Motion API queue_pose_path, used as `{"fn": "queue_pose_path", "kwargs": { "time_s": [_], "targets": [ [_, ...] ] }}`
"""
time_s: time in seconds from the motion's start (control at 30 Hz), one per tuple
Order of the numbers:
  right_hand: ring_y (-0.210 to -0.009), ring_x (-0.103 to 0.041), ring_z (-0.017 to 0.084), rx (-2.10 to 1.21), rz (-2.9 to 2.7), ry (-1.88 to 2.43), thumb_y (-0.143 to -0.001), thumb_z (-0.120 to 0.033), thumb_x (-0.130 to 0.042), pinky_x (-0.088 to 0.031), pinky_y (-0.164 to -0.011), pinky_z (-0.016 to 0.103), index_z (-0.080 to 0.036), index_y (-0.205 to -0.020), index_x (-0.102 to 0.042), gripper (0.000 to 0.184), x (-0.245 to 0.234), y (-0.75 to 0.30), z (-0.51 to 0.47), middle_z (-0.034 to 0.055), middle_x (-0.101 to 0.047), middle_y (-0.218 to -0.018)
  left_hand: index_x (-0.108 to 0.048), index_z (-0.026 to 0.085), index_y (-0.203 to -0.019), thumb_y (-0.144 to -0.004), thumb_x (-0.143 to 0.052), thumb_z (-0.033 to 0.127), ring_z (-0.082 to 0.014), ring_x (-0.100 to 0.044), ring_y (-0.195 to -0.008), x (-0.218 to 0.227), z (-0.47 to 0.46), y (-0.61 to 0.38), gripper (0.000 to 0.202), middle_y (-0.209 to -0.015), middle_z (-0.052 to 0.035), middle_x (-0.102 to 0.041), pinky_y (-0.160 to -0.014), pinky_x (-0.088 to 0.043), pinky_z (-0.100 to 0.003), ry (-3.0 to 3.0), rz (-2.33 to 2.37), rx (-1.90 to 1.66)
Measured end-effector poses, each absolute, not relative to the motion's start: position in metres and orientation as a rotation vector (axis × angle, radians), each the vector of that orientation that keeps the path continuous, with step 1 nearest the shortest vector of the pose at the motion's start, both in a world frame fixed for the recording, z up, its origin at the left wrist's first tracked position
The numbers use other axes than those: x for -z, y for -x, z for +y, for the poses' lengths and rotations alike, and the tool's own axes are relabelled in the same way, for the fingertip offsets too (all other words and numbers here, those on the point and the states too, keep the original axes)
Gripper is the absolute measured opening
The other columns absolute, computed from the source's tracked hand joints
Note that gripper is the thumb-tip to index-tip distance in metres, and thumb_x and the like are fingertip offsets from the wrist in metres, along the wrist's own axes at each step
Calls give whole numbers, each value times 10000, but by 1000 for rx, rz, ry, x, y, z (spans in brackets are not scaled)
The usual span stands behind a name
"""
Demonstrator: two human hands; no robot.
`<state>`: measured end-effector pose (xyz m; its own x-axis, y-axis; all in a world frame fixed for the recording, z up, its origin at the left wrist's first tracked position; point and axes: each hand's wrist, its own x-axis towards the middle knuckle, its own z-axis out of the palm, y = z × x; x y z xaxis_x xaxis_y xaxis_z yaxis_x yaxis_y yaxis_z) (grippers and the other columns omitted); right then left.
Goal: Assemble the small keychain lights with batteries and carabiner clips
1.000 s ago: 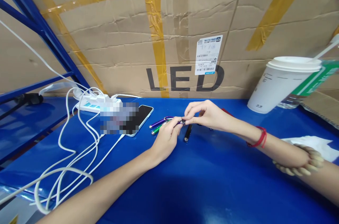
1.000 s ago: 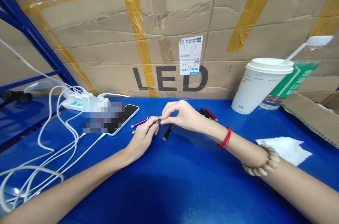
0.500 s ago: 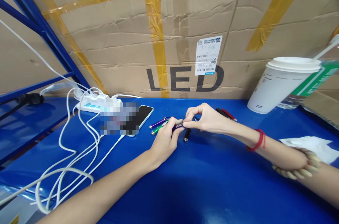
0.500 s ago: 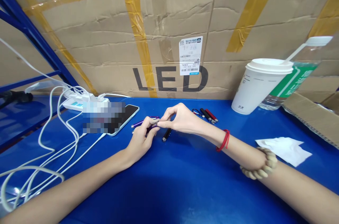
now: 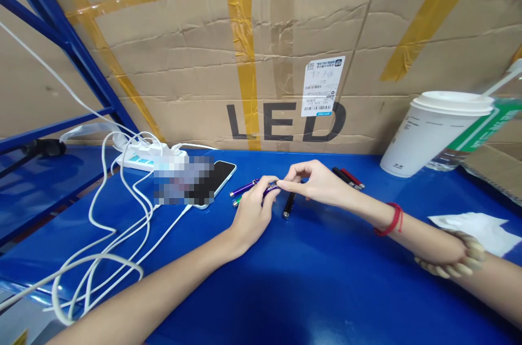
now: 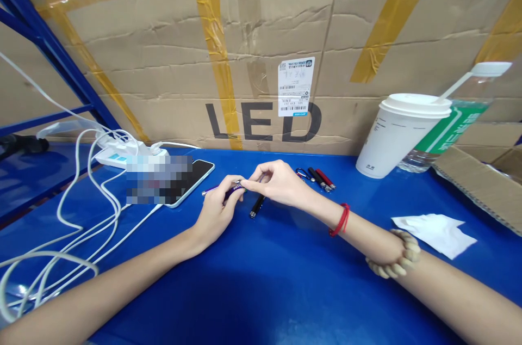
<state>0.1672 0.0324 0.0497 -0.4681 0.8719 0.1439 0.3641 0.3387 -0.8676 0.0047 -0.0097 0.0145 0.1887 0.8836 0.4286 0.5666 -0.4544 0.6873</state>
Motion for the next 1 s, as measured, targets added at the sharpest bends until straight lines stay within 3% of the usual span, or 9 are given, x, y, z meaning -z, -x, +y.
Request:
{"fn": "queue_pose_path", "kwargs": {
  "time_s": [0.13, 0.27, 0.7, 1.0],
  "targets": [
    [-609, -542, 118, -752, -2127, 858, -674, -423, -664, -437, -563, 249, -167, -758, -674, 269, -55, -173, 36, 32, -630, -704, -521, 192, -1021, -889, -366, 241, -124, -553, -673, -16, -9, -6, 210, -738, -1, -591, -662, -413, -226, -2117, 1343, -1110],
    [-699, -575, 138, -787, -2245, 645, -712, -407, -638, -454, -629, 270, -193, -757, -705, 228, -58, -181, 42, 44, -640, -783, -531, 178, -1036, -891, -358, 239, -122, -535, -661, -17, -9, -6, 234, -703, 3, -570, -664, -404, -219, -2137, 1292, -1076],
    [-684, -577, 152, -673, -2225, 865, -652, -446, -677, -443, -621, 284, -200, -714, -721, 258, -60, -182, 40, 51, -649, -790, -513, 176, -1014, -902, -326, 254, -145, -541, -786, -17, -9, -4, 232, -906, -43, -594, -717, -401, -244, -2154, 1160, -1041],
    [-668, -587, 144, -853, -2193, 804, -667, -400, -672, -472, -628, 291, -187, -654, -685, 214, -55, -179, 41, 30, -640, -729, -439, 182, -903, -893, -321, 283, -119, -488, -632, -10, -10, -2, 156, -692, 14, -521, -602, -372, -234, -2046, 1193, -1049]
  ]
}}
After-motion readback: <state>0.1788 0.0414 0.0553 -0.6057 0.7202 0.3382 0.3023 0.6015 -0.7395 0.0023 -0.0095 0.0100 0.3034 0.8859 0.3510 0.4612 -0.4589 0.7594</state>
